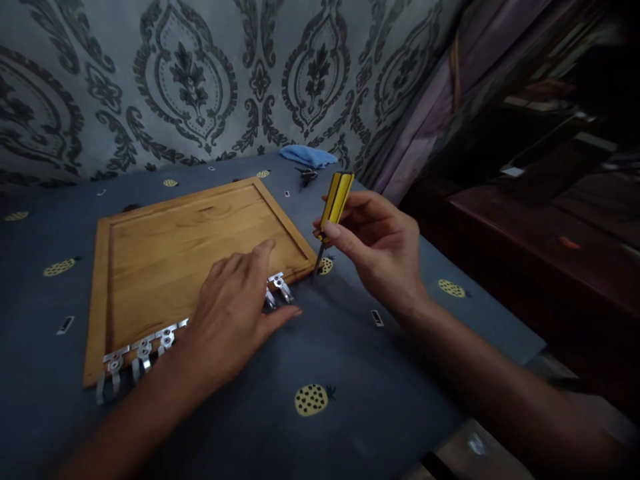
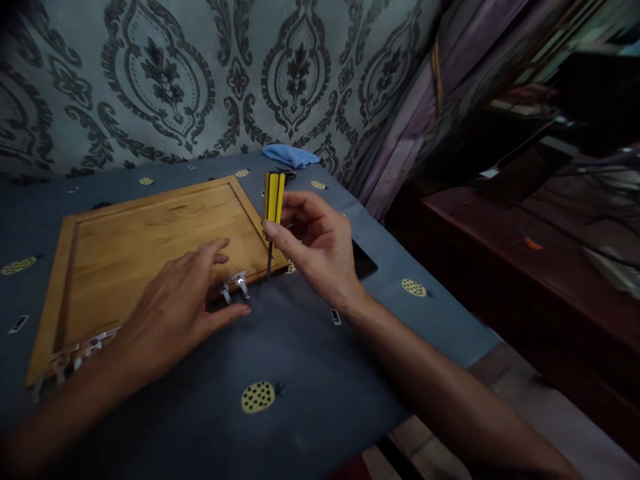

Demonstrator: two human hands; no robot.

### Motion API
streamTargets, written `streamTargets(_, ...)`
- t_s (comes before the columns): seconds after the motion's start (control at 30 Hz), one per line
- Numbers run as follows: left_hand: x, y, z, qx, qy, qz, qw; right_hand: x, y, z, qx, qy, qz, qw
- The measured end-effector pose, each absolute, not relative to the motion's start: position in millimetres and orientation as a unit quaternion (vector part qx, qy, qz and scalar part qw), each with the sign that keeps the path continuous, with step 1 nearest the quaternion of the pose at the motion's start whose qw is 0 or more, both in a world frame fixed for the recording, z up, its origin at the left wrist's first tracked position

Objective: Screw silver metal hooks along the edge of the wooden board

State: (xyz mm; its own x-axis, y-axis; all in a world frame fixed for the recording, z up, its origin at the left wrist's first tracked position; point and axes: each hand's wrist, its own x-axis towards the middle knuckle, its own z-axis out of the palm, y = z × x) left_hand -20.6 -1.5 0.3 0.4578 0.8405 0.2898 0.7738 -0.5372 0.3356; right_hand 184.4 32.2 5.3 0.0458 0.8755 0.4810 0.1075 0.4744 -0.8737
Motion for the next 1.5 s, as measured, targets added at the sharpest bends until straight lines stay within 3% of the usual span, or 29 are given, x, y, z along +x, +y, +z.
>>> streamTargets(0.17,-11,-4,-9,0.855,0.481,0.188,0.049,183,30,2,-0.403,-0.608,0.329,0.600)
streamTargets(0.4,-9,-3,-8,0.840,0.512,0.155,0.086,180,30,-2,-0.385,-0.603,0.354,0.602)
streamTargets(1.5,-7,-2,-7,0.817,0.539,0.162,0.124,172,34,-16,-0.374,-0.636,0.370,0.565)
